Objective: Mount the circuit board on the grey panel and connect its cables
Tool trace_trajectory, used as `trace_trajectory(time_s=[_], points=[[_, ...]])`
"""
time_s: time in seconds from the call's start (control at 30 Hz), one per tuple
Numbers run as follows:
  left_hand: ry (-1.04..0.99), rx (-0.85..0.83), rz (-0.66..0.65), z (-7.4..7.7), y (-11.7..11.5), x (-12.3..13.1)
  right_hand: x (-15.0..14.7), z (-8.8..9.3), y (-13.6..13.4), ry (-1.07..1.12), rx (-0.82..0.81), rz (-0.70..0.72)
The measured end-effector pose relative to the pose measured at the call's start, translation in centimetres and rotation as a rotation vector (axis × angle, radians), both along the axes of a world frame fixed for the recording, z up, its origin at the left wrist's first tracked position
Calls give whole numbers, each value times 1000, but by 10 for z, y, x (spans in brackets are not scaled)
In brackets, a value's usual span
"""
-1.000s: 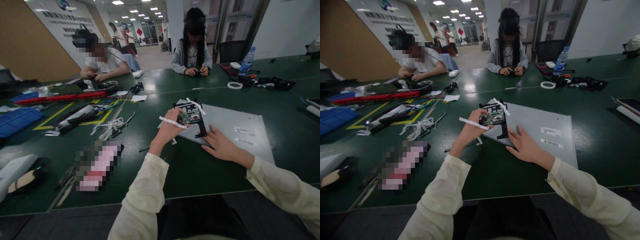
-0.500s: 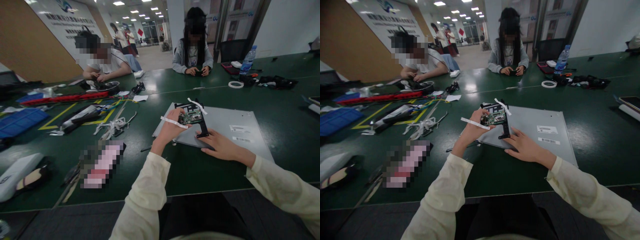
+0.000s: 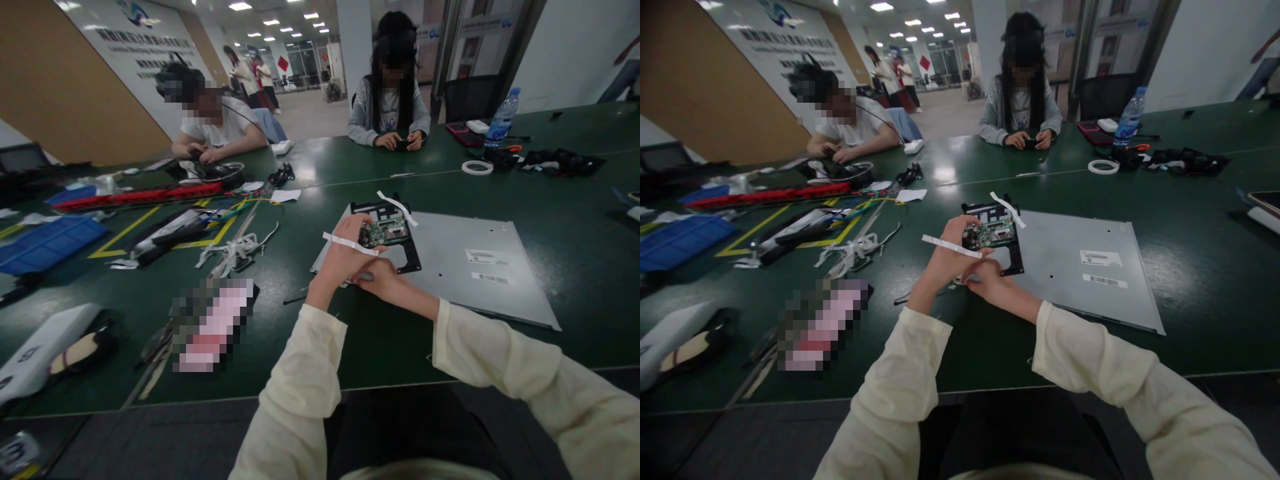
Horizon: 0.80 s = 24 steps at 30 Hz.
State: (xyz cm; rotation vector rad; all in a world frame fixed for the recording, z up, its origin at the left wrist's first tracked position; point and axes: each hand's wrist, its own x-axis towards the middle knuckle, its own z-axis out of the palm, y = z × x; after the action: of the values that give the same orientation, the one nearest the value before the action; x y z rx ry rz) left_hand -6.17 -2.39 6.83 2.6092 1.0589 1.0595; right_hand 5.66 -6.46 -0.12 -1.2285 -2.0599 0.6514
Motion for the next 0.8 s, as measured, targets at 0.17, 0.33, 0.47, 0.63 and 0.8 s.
trace_trajectory(time_s=[0.17,0.33,0.47,0.63,0.8], points=[[-3,-11,28,2,-2,-1,-3,6,-6,88,-94,-19],[-10,-6,19,6,0,-5,-1,3,-9,51,-58,-5],[-89,4,21,7,3,-8,-1,-1,-6,58,-3,14],[-141,16,41,8,5,-10,-4,0,-7,-130,158,89],[-142,30,58,8,6,-10,-17,12,-8,-317,268,66]])
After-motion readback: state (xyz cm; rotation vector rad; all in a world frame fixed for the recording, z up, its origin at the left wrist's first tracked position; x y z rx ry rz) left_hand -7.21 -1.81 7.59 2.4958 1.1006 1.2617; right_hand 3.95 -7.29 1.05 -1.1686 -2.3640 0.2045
